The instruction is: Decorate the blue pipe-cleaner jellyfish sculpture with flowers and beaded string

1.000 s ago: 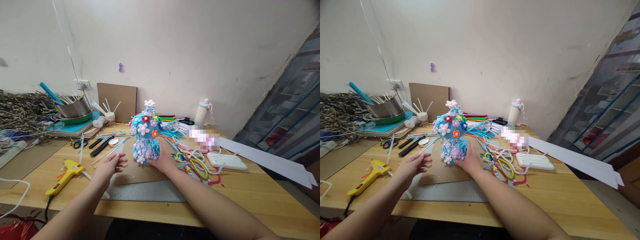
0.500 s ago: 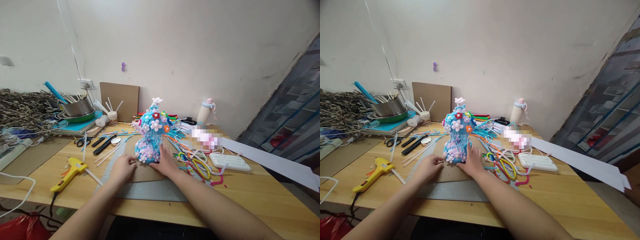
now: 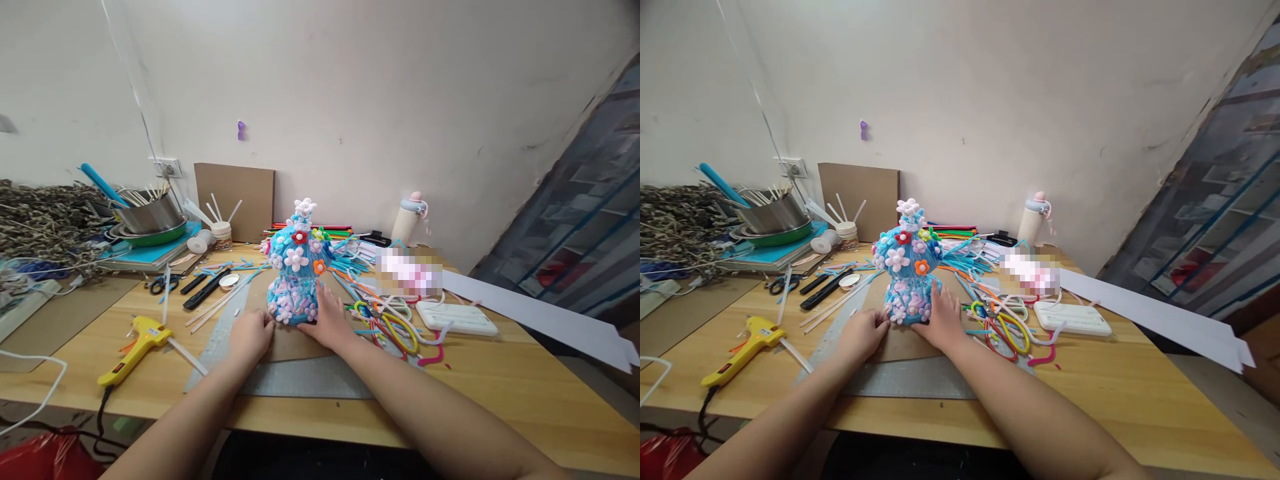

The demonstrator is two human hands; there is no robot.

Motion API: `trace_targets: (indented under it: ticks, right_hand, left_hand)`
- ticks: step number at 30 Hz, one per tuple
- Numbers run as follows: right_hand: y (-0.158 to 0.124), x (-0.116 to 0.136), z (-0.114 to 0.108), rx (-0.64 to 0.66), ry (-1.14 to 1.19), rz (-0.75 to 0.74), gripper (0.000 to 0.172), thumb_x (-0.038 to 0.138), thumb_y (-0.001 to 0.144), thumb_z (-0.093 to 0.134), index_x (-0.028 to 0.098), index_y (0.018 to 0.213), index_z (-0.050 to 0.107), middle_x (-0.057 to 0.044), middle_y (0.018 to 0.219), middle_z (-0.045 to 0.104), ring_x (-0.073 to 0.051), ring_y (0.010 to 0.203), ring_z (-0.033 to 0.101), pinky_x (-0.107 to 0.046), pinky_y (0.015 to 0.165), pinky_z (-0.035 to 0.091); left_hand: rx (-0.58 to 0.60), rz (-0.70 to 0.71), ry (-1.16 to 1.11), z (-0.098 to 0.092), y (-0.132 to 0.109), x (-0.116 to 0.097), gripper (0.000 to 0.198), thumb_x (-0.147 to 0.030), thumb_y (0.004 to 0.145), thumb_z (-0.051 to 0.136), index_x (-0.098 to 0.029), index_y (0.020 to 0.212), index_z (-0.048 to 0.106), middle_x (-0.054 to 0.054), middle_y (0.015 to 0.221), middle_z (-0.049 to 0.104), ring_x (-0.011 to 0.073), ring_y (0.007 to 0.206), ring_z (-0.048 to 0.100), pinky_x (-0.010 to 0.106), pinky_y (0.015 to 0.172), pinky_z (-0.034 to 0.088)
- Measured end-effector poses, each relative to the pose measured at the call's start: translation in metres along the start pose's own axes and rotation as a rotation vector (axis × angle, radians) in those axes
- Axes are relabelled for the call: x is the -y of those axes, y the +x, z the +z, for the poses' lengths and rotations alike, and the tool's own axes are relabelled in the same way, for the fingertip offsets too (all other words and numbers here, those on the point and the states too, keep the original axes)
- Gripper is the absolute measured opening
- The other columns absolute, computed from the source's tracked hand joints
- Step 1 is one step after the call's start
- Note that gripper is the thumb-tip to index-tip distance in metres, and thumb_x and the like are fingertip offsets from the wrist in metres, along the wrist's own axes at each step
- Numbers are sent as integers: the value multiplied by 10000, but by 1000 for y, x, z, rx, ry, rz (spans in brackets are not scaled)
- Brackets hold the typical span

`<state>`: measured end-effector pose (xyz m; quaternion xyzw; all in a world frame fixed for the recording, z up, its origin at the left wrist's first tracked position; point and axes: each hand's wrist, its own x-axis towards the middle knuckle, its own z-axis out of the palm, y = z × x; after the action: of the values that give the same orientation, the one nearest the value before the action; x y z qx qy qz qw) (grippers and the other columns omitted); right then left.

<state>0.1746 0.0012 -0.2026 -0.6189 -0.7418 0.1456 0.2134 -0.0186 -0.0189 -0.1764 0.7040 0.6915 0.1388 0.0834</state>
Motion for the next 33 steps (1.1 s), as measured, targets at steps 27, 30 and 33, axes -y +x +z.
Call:
trace_targets:
  ticks: [27,30,33]
  right_hand:
    - [1,-4,1,38,2,-16,1045,436,726,684,177,1497,27,-206,1557,140,-312,1455,95,-571,1123,87]
    - [1,-5,0,43,7,-20,1044,422,730,684,187,1496,16,-197,1560,136,-304,1457,87,-567,1125,85]
    - [1,-5,-1,46,9,-25,1046,422,729,685,188,1497,16,-200,1562,129,-306,1456,94,-570,1123,96]
  left_hand:
    - [85,202,-176,-8,-48,11,117,-225,817,548,-203,740,632,45,865,642,203,870,587,294,787,410]
    - [70,190,-72,-12,-46,13,140,-209,835,521,-192,750,630,56,861,652,210,859,587,304,782,398]
    - [61,105,-56,-20,-44,18,169,-225,852,492,-185,744,616,61,844,663,211,834,593,305,757,397]
